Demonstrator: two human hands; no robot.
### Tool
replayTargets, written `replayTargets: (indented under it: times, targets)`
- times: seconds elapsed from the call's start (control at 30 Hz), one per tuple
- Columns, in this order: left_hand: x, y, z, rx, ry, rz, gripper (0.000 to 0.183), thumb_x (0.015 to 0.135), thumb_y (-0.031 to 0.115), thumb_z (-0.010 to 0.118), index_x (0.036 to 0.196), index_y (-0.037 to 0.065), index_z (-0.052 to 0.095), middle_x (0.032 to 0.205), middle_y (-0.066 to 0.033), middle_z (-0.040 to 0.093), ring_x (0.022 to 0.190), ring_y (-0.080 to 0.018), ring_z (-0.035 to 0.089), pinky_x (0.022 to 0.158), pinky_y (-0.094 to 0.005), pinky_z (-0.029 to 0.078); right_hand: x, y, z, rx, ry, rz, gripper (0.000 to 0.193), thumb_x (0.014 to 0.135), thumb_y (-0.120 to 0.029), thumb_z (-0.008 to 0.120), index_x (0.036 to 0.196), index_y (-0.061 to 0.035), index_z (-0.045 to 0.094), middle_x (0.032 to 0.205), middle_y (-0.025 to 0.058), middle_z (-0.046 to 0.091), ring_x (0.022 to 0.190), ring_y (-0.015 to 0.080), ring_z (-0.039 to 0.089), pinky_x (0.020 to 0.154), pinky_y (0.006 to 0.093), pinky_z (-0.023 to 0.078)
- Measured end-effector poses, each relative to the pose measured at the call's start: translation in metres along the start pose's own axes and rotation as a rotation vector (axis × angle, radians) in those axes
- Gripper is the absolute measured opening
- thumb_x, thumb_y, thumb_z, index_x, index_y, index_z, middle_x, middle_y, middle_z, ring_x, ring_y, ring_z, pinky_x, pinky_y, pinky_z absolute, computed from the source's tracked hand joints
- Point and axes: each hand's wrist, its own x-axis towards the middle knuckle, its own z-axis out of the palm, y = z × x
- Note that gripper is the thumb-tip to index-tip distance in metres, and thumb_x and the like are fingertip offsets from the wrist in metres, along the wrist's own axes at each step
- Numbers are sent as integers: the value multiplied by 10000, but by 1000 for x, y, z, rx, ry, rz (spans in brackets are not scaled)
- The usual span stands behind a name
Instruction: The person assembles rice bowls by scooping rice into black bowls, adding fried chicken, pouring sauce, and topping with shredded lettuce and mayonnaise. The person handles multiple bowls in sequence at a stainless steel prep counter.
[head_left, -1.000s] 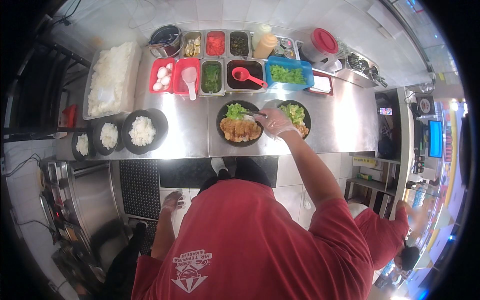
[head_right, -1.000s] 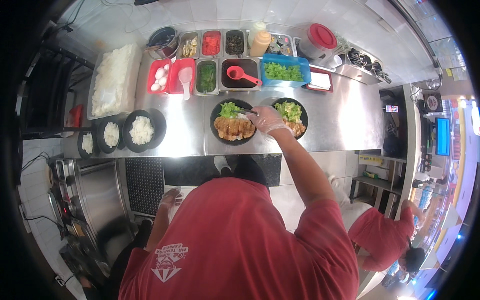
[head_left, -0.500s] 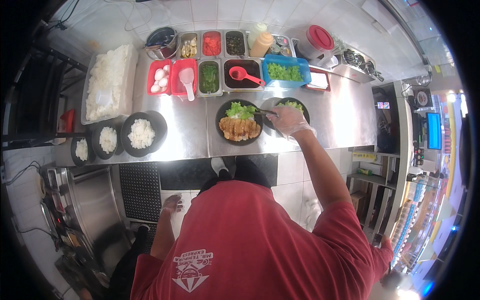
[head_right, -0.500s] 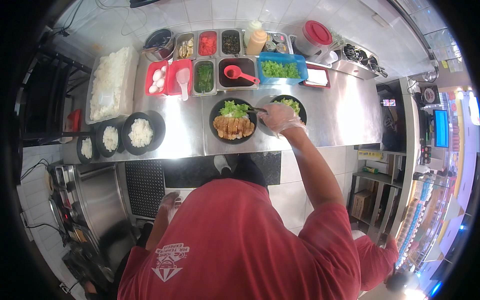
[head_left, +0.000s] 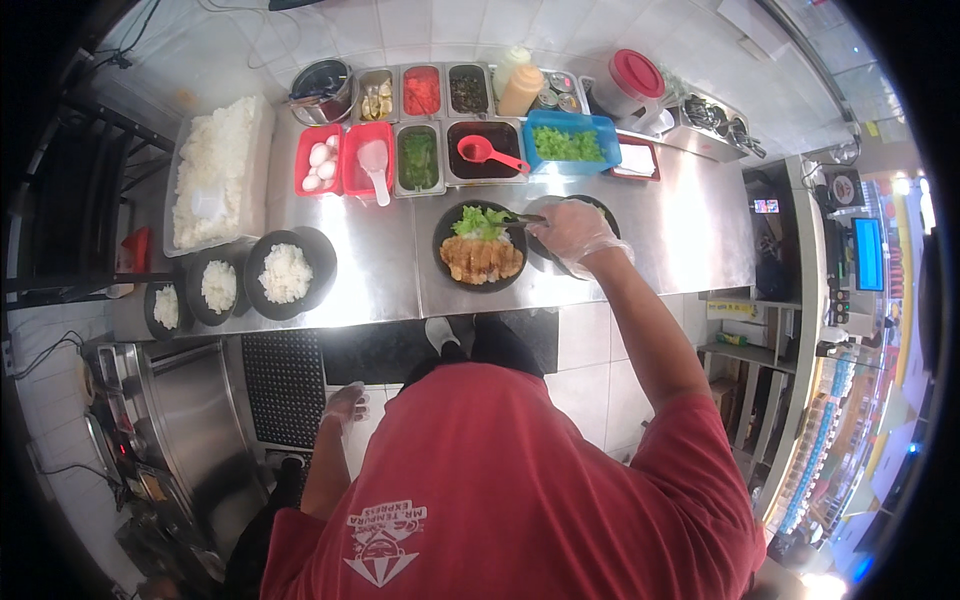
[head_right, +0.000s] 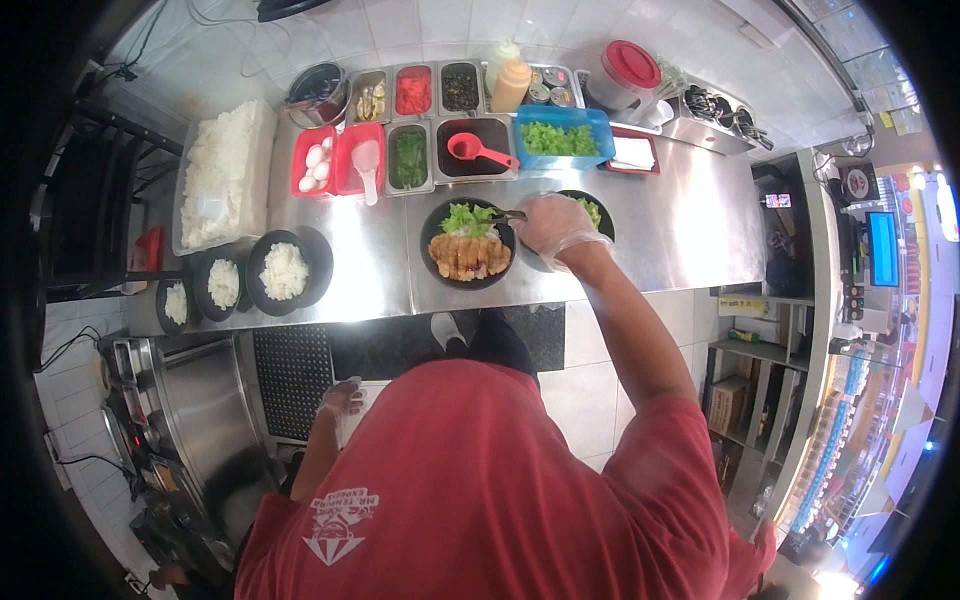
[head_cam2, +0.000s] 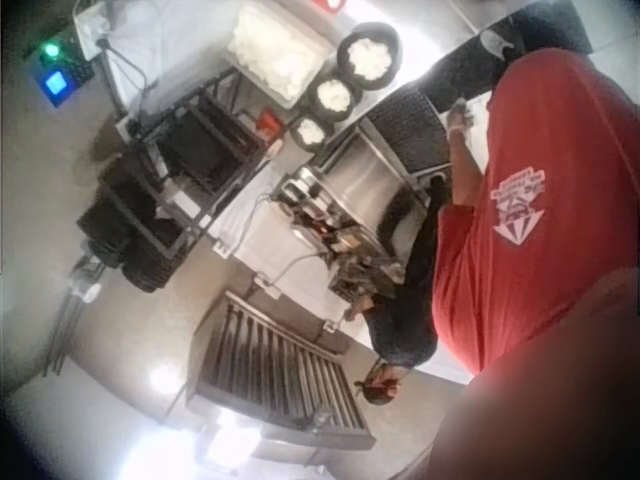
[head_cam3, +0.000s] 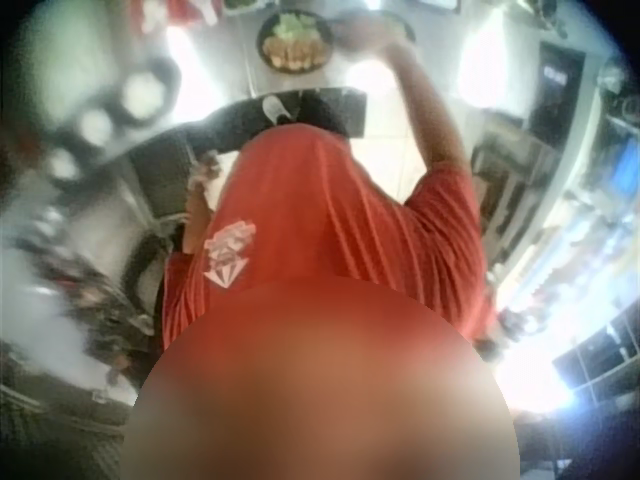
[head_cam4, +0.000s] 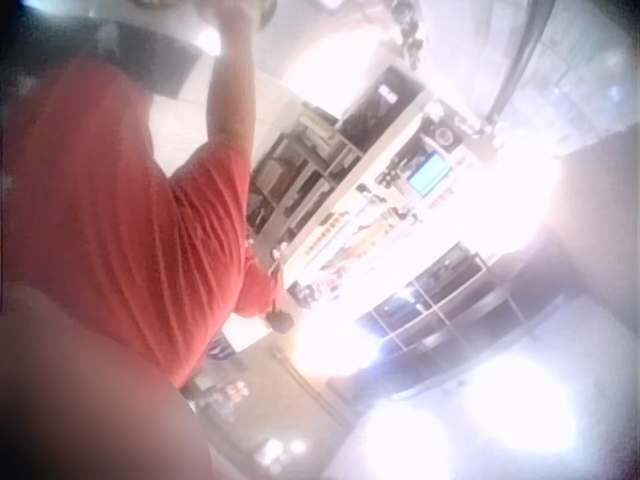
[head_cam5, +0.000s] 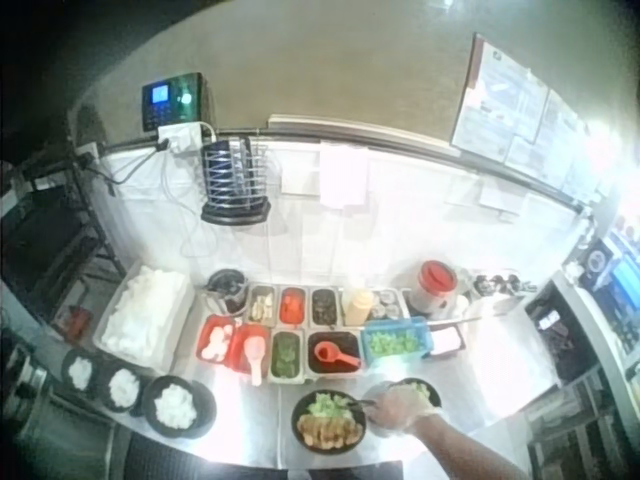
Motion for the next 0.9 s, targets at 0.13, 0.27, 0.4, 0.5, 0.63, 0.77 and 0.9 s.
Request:
replayTargets:
  times: [0.13,0.27,0.4,0.5,0.63,0.77,0.9]
  targets:
    - [-6,-5,-3,-23,8,-43,454,1028,306,625,1443,129,575,1134,-95,670,857,-238,671,712,-376,567,13,-4,4,0,37,-44,374,988,-397,602,1118,-72,732,1048,217,730,1052,404,680,941,506,515]
    - [0,-26,-6,-9,-10,-19,452,1010,312,647,1416,124,585,1087,-88,672,814,-231,675,642,-361,545,33,-22,22,-19,12,-101,357,990,-389,598,1103,-78,732,1049,192,735,1060,396,677,943,494,517]
    - [7,-36,-9,-62,-24,25,434,992,287,660,1388,122,592,1059,-76,668,821,-228,679,640,-349,542,28,-15,23,-38,-7,-104,330,964,-373,633,1089,-86,737,1055,172,741,1052,383,683,937,479,527]
    - [11,-38,-10,-65,-22,10,432,981,274,669,1379,123,592,1039,-68,668,816,-222,676,638,-340,538,19,-4,17,-37,27,-92,308,941,-355,660,1066,-87,744,1062,170,745,1040,376,690,932,474,532]
    - [14,-37,-7,-95,-21,-4,434,969,271,685,1365,117,596,1026,-65,669,813,-218,673,639,-338,535,11,-6,0,-41,47,-52,298,932,-348,666,1064,-96,755,1068,176,745,1032,381,694,930,480,535]
    - [11,-31,-3,-94,-42,34,433,971,261,685,1372,122,598,1030,-66,669,812,-220,672,649,-349,541,18,-6,0,-29,25,-22,316,949,-367,641,1094,-111,755,1062,189,742,1038,389,693,938,486,536]
    - [12,-19,-3,-84,-43,17,445,984,235,665,1406,121,586,1048,-70,667,806,-220,668,643,-340,541,31,-23,24,-29,-35,-90,351,958,-387,629,1093,-86,748,1079,202,742,1049,389,698,941,489,539]
